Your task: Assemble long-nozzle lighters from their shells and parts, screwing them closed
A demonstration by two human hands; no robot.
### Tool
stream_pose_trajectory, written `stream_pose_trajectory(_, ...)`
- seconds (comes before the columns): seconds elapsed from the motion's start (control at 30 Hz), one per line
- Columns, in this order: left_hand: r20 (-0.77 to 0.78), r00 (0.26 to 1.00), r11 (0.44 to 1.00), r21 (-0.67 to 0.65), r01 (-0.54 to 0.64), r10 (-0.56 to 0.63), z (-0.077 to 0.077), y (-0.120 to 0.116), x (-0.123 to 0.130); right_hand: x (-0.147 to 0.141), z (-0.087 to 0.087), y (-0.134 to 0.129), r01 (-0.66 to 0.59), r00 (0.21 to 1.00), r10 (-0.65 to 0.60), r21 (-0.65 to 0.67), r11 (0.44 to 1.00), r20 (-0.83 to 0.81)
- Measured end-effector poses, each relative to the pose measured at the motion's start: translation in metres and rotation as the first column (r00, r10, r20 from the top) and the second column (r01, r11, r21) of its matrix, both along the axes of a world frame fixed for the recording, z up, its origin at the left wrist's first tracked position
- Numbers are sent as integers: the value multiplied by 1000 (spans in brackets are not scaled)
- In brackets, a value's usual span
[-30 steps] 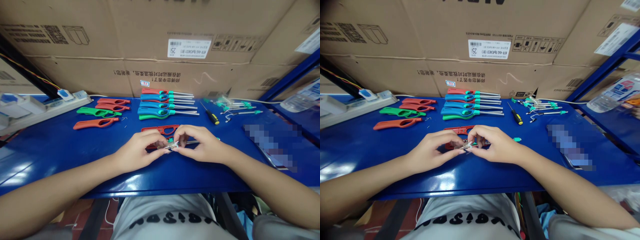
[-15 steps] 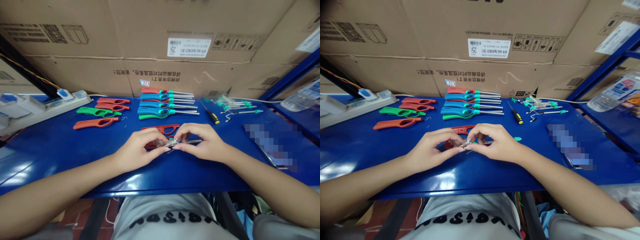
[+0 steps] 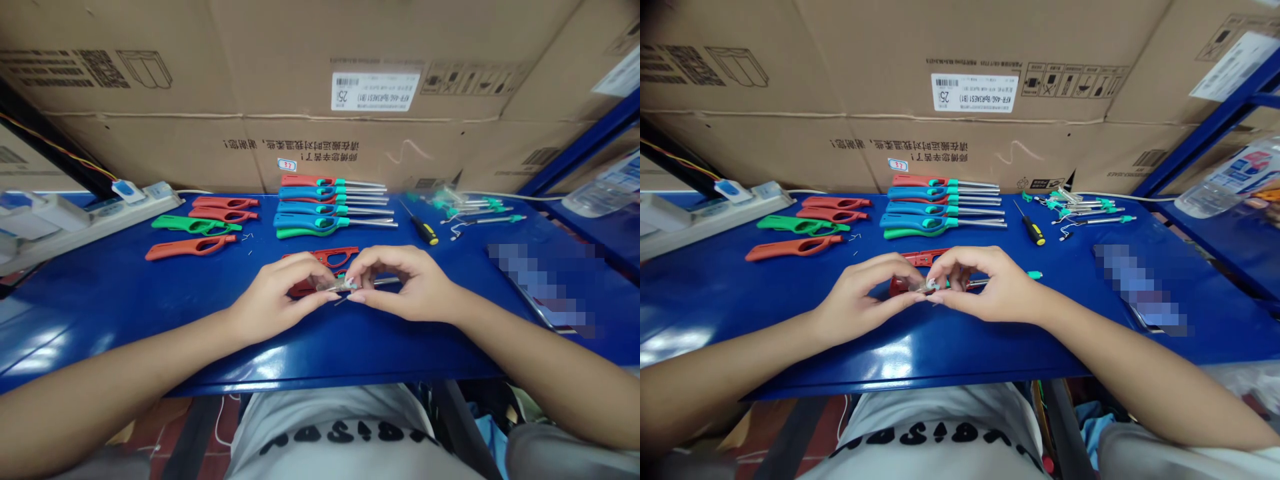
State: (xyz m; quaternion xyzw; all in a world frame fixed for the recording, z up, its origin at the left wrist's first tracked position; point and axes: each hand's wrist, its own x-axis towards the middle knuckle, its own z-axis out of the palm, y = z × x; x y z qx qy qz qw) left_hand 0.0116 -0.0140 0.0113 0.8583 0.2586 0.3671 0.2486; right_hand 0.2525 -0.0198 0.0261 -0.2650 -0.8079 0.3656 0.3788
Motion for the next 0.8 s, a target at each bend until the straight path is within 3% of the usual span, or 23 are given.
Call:
stream_pose_trajectory(0.17,18,999,999,46,-30,29,-2,1,-1,-2,-3,0,72,996,-81,187,980,44)
stream_pose_trajectory(0.47,5,998,995,68,-67,67,-1,-1,1,2,-4,1,16,975,-128,515,857,183)
stream_pose_trajectory(0.6,-1,997,994,75,-78,78,0,-1,1,4,-4,2,1,968,-140,551,835,209)
stream_pose_trajectory(0.8,1,998,995,68,-70,70,-1,-1,0,3,-4,2,1,973,-122,523,852,197)
